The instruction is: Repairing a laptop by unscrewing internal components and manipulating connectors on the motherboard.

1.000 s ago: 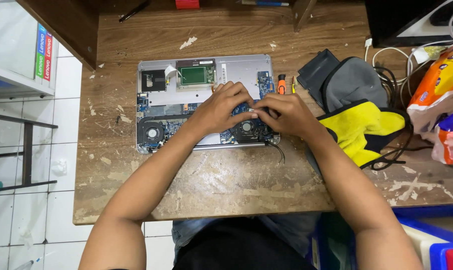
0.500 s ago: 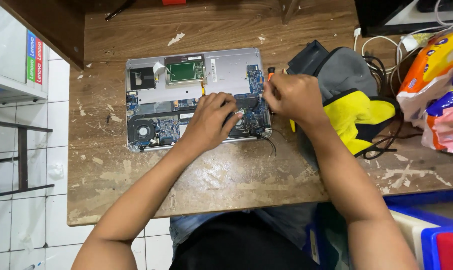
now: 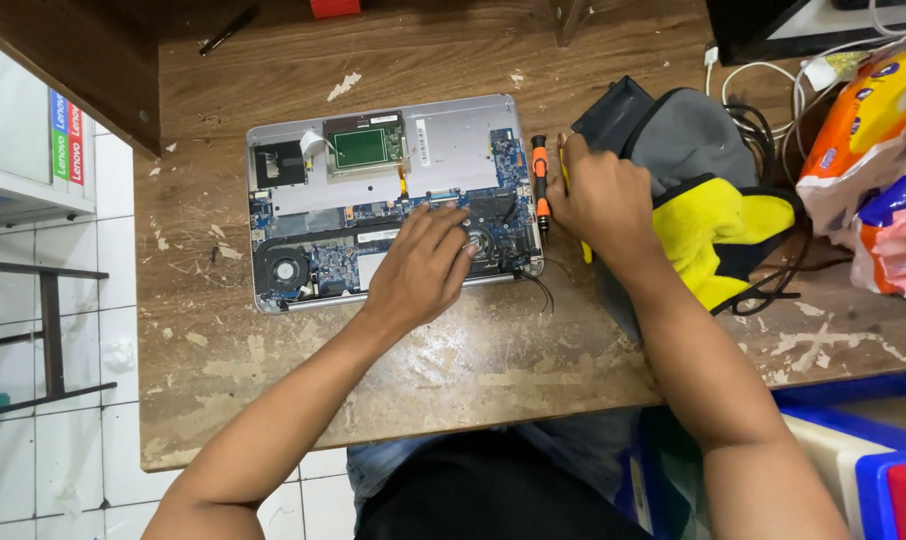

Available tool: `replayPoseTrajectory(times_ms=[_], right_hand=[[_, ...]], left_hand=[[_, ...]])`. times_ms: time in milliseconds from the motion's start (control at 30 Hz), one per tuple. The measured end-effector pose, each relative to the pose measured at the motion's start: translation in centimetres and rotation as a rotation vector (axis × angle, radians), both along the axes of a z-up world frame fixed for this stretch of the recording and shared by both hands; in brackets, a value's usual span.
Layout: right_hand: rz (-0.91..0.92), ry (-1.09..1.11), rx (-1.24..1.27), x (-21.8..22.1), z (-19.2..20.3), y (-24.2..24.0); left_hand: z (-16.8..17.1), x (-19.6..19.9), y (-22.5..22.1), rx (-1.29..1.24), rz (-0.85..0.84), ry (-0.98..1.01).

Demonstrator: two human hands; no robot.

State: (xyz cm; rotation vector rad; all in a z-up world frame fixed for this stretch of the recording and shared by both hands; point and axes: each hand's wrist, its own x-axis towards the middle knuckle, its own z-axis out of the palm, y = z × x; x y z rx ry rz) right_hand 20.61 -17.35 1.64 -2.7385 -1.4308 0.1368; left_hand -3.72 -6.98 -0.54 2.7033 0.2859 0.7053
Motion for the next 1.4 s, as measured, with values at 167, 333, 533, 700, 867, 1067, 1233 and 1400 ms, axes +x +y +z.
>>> replayPoseTrajectory(times_ms=[167,333,533,700,867,1067,1233,1400], right_hand=[[0.164,-0.107,0.331,-0.8,-1.3,-0.2],[0.418,-0.003,0.604,-3.1,-1.0,0.5],[0.627,0.374,0.781,-6.0,3.5,0.7],[0.700,0.396,0.788,-5.1,0.9,0.4],[0.723,0.414,0.797,-4.7,0.1,0.4],[0.711,0.330,0.781,-4.3,-0.1,0.5],[0.668,0.424,0.821,-4.6,-0.2,0.7],[0.594,0.493,0.844,-5.5,-0.8,1.2]], left_hand=[[0.8,0.8,1.5,-0.139,-0.036,-0.050],[-0.2,1.3,3.0,-0.217,-0.064,-0.116],[-0.7,1.7,4.9,-0.537,-0.099,-0.309],[-0.2,1.2,5.4,-0.908,-0.104,-0.425],[1.3,0.6,3.6,-1.015,-0.116,-0.389],[1.7,0.5,1.9,-1.078,-0.113,-0.340],[1.7,0.5,2.2,-1.048,-0.137,-0.333],[0.3,0.7,2.6,-0.902,-0.141,-0.244]])
